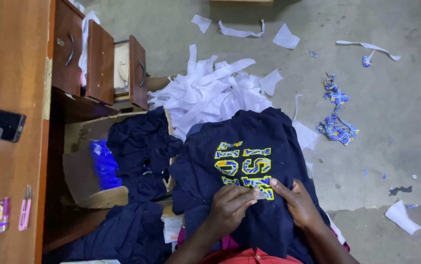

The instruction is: Removing excess embroidery backing material from a navy blue shirt using fingers and a small tool.

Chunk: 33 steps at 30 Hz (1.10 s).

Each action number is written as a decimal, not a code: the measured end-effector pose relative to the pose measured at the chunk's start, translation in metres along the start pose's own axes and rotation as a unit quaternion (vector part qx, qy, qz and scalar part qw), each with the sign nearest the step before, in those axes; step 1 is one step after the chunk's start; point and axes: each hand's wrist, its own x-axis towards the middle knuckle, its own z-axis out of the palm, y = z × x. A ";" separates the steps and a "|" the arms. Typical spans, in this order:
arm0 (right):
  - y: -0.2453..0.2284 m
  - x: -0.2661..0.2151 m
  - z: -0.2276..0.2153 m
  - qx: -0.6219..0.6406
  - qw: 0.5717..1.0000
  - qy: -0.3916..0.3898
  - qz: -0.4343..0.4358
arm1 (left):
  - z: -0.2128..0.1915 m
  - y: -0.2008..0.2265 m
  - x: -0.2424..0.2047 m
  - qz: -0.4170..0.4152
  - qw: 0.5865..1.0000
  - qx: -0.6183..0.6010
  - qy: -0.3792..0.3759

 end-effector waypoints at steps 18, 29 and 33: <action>0.029 0.013 -0.018 -0.016 0.995 0.092 0.023 | 0.008 -0.008 -0.008 -0.024 0.999 -0.010 0.044; 0.020 0.010 -0.013 0.018 0.997 0.069 0.029 | 0.007 -0.005 -0.004 -0.097 0.990 -0.090 0.038; 0.011 0.007 -0.008 0.019 0.994 0.095 0.054 | 0.018 -0.020 -0.021 -0.117 0.983 -0.136 0.046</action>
